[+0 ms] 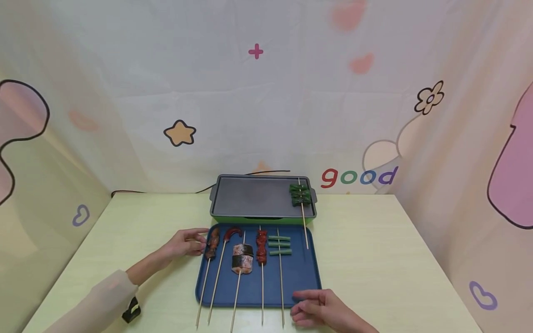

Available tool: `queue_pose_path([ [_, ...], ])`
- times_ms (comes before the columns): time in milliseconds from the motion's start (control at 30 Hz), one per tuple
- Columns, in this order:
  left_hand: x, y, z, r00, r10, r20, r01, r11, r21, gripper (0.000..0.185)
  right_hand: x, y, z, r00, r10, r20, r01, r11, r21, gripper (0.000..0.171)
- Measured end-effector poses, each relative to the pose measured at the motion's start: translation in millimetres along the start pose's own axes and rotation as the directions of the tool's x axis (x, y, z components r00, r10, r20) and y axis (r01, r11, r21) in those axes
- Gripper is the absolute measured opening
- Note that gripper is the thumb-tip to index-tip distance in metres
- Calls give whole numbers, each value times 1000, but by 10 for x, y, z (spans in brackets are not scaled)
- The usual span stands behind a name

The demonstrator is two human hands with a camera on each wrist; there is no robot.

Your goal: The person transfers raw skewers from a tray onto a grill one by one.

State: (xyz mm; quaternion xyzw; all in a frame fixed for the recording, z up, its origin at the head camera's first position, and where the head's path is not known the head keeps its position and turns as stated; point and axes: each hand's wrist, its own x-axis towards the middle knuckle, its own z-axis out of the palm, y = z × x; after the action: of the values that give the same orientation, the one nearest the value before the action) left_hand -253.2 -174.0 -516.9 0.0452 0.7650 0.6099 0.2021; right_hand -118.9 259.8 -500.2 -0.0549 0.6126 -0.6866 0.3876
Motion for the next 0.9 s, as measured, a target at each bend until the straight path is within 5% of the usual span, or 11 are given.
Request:
queue_pose_path([
  [267,11,-8,-22,1000,13,15,-13,1000,-4,56,47,106,83,997,2,73,-8,997,71,55],
  [900,19,-49,-64,999,17,34,-15,998,-59,57,105,160,250,997,67,-24,-64,993,101,65],
])
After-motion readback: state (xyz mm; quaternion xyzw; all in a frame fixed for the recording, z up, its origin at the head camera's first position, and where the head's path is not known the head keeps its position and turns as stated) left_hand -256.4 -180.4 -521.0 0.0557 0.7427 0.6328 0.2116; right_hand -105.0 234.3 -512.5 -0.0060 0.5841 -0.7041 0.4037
